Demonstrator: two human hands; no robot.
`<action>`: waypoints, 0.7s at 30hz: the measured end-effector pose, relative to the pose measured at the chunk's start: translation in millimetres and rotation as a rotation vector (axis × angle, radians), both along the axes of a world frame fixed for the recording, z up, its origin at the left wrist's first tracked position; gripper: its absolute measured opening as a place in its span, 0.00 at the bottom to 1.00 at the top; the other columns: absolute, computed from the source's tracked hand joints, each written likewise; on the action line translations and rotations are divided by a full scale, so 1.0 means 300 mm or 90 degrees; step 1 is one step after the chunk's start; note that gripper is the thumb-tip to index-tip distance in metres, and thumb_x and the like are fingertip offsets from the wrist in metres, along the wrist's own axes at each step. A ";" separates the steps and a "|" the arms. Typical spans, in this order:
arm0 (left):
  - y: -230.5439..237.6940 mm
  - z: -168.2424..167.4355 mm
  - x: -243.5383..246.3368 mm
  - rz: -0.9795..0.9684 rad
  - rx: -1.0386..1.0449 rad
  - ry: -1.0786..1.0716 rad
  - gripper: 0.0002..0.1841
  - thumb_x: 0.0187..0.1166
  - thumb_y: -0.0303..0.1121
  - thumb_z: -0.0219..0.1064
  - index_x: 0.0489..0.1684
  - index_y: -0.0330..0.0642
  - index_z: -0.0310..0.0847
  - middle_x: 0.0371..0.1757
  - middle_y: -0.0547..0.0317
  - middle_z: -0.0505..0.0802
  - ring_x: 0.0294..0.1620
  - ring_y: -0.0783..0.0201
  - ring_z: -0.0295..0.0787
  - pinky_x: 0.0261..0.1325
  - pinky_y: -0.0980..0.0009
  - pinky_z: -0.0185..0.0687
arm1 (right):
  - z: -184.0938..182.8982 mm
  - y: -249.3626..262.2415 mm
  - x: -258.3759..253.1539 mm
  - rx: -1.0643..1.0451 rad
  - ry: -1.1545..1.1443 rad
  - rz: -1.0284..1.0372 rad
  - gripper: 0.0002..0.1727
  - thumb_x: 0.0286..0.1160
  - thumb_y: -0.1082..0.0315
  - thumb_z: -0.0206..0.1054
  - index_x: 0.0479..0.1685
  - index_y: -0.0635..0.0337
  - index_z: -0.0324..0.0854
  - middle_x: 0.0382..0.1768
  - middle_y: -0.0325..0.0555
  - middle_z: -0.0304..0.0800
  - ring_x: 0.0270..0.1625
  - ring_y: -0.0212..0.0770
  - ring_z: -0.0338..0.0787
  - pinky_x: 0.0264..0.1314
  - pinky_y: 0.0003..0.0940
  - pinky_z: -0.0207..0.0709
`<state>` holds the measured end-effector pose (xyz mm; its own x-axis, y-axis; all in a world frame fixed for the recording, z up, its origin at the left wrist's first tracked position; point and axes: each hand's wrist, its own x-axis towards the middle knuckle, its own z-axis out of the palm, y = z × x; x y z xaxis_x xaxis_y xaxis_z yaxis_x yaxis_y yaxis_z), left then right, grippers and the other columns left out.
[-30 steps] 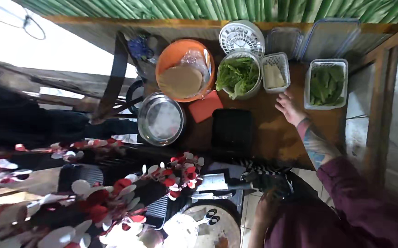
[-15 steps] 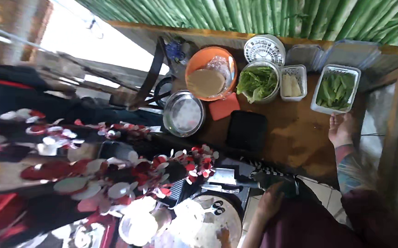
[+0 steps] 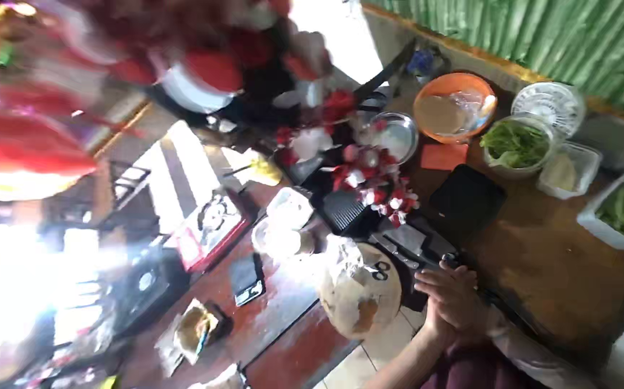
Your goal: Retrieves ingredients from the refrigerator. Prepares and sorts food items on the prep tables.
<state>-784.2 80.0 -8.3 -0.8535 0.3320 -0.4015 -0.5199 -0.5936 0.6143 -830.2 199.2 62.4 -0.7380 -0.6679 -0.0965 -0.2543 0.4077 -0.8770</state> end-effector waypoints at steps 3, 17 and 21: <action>-0.040 0.138 0.093 0.107 0.039 -0.138 0.27 0.93 0.45 0.29 0.53 0.48 0.81 0.45 0.61 0.95 0.51 0.66 0.92 0.57 0.62 0.88 | -0.071 -0.090 0.050 -0.058 0.147 -0.062 0.23 0.86 0.65 0.49 0.67 0.62 0.86 0.74 0.53 0.85 0.80 0.57 0.79 0.86 0.68 0.55; -0.641 0.028 0.813 0.174 -0.331 0.135 0.37 0.92 0.58 0.40 0.68 0.31 0.82 0.58 0.45 0.95 0.61 0.55 0.93 0.72 0.53 0.85 | -0.360 -0.648 0.551 -0.170 0.255 0.031 0.31 0.93 0.52 0.34 0.76 0.49 0.81 0.79 0.34 0.81 0.89 0.42 0.67 0.95 0.69 0.38; -0.785 0.041 1.065 0.318 -0.684 0.364 0.16 0.90 0.38 0.57 0.57 0.42 0.92 0.53 0.59 0.98 0.57 0.64 0.95 0.67 0.58 0.91 | -0.300 -0.820 0.849 -0.330 -0.125 0.032 0.36 0.96 0.52 0.30 0.81 0.65 0.73 0.81 0.49 0.78 0.88 0.45 0.69 0.96 0.47 0.53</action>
